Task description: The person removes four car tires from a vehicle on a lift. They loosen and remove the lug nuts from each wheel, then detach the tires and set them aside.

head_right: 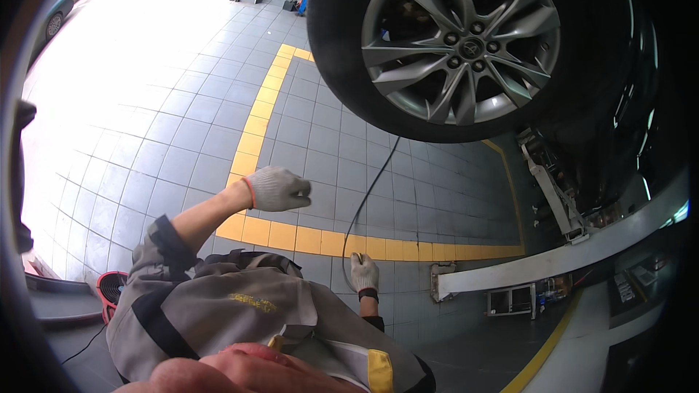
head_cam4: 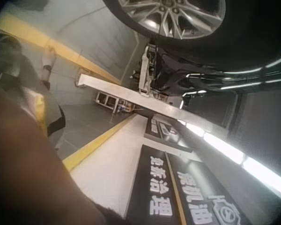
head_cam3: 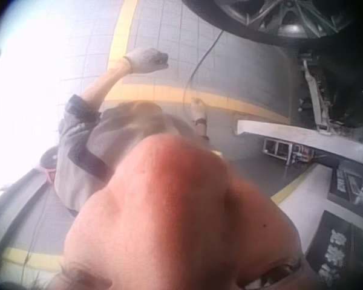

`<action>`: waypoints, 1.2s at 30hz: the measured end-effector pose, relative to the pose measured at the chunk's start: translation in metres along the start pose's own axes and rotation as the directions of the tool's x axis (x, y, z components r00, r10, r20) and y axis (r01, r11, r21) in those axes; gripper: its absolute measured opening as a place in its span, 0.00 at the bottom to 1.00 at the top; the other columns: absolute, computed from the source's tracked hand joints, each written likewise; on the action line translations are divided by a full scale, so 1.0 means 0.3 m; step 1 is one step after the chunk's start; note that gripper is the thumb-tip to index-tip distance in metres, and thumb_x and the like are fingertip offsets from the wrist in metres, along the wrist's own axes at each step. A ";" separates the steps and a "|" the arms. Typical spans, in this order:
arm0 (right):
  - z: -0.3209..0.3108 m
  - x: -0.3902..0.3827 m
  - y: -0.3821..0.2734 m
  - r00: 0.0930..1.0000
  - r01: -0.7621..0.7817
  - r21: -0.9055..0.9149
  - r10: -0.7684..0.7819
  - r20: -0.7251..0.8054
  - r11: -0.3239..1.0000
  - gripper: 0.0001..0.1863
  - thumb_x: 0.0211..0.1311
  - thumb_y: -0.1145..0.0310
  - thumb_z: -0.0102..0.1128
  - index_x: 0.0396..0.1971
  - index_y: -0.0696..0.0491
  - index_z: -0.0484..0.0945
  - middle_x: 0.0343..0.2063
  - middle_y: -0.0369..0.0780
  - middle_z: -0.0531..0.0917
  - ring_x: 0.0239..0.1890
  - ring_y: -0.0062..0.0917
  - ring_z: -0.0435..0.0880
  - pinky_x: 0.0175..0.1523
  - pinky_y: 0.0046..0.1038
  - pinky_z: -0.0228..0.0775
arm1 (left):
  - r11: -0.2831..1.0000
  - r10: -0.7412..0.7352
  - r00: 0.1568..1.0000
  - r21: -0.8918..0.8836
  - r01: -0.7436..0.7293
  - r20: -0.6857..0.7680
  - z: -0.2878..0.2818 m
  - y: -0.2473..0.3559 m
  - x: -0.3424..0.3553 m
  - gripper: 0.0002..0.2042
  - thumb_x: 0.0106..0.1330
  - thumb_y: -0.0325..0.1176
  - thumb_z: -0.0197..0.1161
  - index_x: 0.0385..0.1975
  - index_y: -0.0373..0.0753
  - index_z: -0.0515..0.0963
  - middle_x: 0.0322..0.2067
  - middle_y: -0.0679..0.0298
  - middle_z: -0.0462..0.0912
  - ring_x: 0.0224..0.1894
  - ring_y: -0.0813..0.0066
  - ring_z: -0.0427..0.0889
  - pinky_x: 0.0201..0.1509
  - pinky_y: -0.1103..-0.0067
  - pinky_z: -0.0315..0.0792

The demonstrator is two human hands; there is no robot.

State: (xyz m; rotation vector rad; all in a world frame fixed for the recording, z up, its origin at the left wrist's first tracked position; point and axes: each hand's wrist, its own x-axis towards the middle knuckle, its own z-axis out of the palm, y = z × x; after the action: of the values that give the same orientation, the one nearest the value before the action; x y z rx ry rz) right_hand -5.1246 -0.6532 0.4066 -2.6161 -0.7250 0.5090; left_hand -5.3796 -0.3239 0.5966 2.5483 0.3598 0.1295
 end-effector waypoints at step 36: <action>1.959 0.462 -4.355 0.284 0.868 0.102 -0.654 0.701 0.487 0.22 0.84 0.51 0.55 0.54 0.56 0.84 0.44 0.56 0.91 0.50 0.58 0.89 0.55 0.54 0.80 | -0.744 -0.620 -0.179 -0.644 -0.178 0.764 0.263 -3.048 -1.874 0.32 0.81 0.61 0.58 0.62 0.36 0.87 0.48 0.54 0.94 0.46 0.58 0.91 0.48 0.63 0.81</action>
State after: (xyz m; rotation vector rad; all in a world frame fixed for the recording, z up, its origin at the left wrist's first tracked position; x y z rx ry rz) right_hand -5.8059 0.6140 0.4463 -1.7931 -2.3388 1.0653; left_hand -6.1142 0.2165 0.0248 -0.3019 1.7057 0.4624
